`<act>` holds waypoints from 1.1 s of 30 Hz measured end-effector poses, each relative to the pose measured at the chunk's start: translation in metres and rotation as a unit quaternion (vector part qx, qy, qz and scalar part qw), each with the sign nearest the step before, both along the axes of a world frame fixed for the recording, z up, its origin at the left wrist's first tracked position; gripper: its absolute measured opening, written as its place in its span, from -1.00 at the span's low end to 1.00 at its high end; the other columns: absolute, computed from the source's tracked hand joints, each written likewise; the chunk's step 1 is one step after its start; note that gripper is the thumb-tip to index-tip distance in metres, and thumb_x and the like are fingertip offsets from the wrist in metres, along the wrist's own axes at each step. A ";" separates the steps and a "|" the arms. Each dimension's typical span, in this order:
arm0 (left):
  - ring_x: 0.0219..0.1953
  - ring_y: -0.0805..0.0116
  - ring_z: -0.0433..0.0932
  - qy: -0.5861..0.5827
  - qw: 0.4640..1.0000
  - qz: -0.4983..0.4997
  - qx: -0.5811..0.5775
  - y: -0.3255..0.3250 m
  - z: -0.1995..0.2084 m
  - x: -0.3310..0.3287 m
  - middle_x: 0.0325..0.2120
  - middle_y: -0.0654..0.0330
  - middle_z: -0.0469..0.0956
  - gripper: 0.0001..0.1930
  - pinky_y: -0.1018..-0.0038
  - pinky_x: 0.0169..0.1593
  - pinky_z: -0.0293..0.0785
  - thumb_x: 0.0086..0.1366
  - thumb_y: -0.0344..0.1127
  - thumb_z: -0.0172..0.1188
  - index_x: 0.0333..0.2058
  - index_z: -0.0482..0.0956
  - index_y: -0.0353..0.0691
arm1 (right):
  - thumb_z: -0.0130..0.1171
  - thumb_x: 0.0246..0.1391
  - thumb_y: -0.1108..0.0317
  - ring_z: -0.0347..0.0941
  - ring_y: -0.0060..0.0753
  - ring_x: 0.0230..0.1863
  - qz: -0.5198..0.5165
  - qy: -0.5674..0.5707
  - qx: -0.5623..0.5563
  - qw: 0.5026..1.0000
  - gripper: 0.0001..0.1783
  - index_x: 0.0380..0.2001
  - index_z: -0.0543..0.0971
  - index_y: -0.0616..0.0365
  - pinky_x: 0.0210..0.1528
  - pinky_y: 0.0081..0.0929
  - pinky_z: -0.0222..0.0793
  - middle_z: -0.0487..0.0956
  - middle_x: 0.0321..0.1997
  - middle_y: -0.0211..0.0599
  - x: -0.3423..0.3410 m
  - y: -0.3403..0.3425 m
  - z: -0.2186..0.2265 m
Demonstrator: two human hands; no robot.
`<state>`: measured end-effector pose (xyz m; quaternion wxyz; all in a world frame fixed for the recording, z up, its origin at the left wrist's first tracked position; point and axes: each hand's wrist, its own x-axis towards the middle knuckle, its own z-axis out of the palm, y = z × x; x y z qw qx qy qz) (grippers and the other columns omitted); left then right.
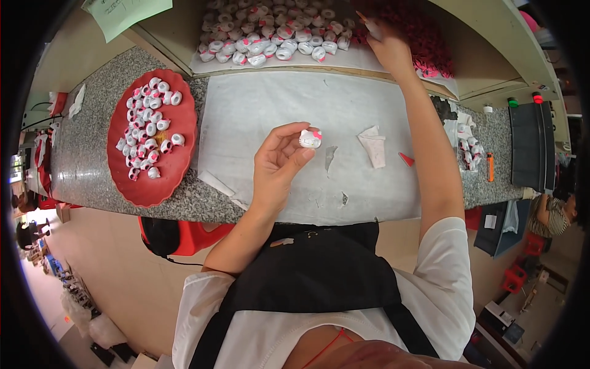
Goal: Applying glue and attaching small pink bows to white toy figurine heads at a factory assembly workbench.
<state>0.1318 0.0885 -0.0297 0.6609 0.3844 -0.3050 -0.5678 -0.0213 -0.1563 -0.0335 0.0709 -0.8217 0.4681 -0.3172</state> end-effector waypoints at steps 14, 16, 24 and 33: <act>-0.23 0.49 0.37 0.020 0.999 -0.026 -0.006 0.004 0.000 0.004 -0.31 0.19 0.39 -0.66 0.61 -0.15 0.28 -0.01 -0.58 0.06 -0.19 0.30 -0.32 | 0.13 -0.26 0.24 0.40 -0.13 -0.41 0.021 -0.023 0.185 0.982 -0.71 -0.42 0.49 0.16 -0.35 -0.36 0.28 0.48 -0.47 -0.12 -0.013 0.029 0.025; -0.21 0.45 0.37 0.013 1.000 -0.024 -0.009 0.005 -0.001 0.005 -0.30 0.16 0.38 -0.67 0.54 -0.13 0.31 -0.01 -0.57 0.05 -0.19 0.29 -0.34 | 0.15 -0.29 0.25 0.41 -0.10 -0.43 0.000 0.061 0.098 0.993 -0.72 -0.44 0.50 0.16 -0.36 -0.32 0.29 0.48 -0.53 -0.11 -0.007 0.037 0.023; -0.25 0.52 0.37 0.021 1.000 -0.007 0.001 0.003 0.001 0.004 -0.32 0.20 0.40 -0.66 0.62 -0.17 0.29 -0.02 -0.59 0.06 -0.20 0.31 -0.32 | 0.13 -0.30 0.31 0.38 -0.03 -0.33 -0.040 0.115 0.069 0.990 -0.70 -0.38 0.46 0.17 -0.30 -0.32 0.27 0.46 -0.42 -0.03 0.001 0.038 0.017; -0.23 0.41 0.39 0.020 1.000 -0.015 -0.014 0.006 -0.001 0.006 -0.28 0.10 0.38 -0.67 0.49 -0.12 0.33 -0.01 -0.57 0.05 -0.20 0.28 -0.35 | 0.03 -0.17 0.47 0.20 -0.71 -0.59 0.029 -0.180 0.241 0.953 -0.89 -0.48 0.46 0.23 -0.54 -0.74 0.12 0.36 -0.59 -0.51 -0.019 0.096 0.047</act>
